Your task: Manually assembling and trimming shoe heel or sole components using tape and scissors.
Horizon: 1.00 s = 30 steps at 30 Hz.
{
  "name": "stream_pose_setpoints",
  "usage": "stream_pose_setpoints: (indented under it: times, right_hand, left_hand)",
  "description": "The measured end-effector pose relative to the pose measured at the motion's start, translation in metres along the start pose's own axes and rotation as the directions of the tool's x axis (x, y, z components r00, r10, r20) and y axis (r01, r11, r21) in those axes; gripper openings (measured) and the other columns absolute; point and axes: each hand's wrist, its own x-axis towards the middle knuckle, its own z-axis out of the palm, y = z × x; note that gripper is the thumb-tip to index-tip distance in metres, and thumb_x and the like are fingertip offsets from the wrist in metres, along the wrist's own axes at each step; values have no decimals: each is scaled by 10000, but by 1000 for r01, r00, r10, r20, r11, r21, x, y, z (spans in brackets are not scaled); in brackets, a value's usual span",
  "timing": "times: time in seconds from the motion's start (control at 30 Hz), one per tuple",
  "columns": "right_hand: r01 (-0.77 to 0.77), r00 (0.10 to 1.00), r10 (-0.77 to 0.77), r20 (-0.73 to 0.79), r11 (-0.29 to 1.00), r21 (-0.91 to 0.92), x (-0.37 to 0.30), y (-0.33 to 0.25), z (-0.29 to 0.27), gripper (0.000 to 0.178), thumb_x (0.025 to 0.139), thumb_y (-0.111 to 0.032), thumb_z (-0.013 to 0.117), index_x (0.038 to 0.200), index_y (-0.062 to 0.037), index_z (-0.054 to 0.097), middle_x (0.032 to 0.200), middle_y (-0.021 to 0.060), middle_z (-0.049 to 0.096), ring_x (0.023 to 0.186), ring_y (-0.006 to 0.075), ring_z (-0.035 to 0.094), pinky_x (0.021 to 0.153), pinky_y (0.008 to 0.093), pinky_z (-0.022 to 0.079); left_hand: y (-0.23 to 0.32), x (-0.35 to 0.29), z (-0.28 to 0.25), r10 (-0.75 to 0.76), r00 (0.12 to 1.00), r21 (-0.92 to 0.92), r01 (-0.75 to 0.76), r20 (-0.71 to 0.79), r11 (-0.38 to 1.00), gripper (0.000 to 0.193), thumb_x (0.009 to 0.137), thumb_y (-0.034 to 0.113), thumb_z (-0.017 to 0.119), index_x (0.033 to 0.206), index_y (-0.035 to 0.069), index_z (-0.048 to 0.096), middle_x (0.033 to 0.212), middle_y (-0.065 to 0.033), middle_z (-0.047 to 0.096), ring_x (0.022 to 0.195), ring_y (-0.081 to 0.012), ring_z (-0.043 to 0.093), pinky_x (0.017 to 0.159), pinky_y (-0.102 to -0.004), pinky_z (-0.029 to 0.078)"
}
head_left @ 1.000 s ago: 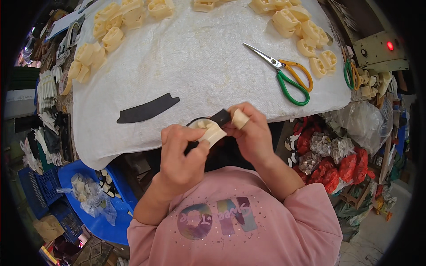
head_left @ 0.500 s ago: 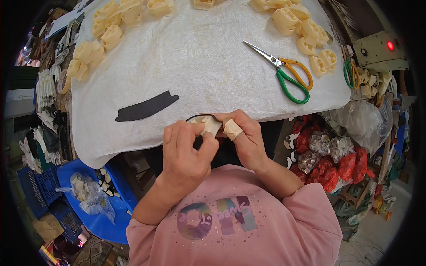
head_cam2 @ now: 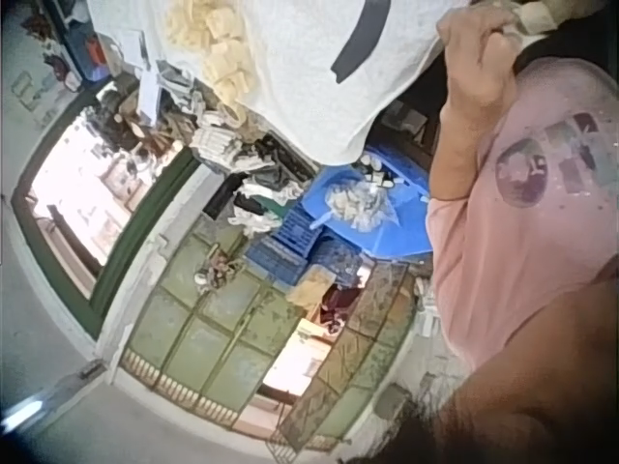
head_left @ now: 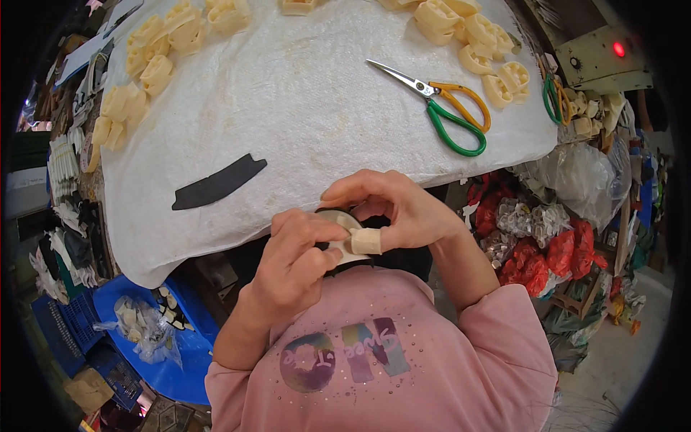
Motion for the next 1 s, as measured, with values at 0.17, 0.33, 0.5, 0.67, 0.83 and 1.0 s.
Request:
stream_pose_setpoints:
  times: [0.17,0.33,0.5,0.67,0.83,1.0]
  right_hand:
    - [34,971,-79,-224,979,-200,7,18,14,370,891,-112,511,1253,-41,478,910,55,673,755,98,578,607,255,479]
    - [166,920,-85,-384,969,183,13,18,19,351,896,-137,521,1240,-64,512,1047,107,633,859,163,570,797,295,455]
    - [303,890,-389,-239,895,-328,14,18,21,202,814,-52,557,1016,-47,563,1069,121,537,1011,261,452,880,352,378]
    - [249,804,-484,-346,802,-543,18,19,31,164,768,-22,553,928,-54,535,968,105,506,906,267,432,825,346,354]
    - [231,892,-320,-320,930,-288,17,13,25,118,786,-85,583,887,-64,526,949,85,502,894,264,430,812,342,345]
    - [208,806,-520,-282,696,-688,12,11,27,133,794,-149,622,818,-71,518,946,69,503,876,253,435,805,343,354]
  left_hand:
    - [-1,-2,9,-165,976,-21,164,-142,986,225,682,-99,648,829,14,520,903,-143,600,712,-219,554,674,-304,420]
    - [5,1,11,-588,738,-444,428,-330,787,110,822,4,633,849,2,527,935,-136,602,816,-145,548,735,-263,436]
    - [3,-3,14,-684,687,-659,399,-246,638,78,846,-9,610,883,-30,545,966,-118,602,835,-108,556,735,-236,455]
    - [0,-2,16,-672,707,-662,398,-220,635,71,848,-16,604,897,-33,556,965,-106,601,828,-92,547,729,-225,456]
    - [3,1,12,-700,695,-648,458,-166,609,64,850,-9,607,896,-26,565,959,-104,604,815,-82,550,724,-217,455]
    - [7,1,21,-700,704,-638,484,-124,599,144,838,92,668,883,-9,575,1080,-144,581,957,-155,546,804,-271,433]
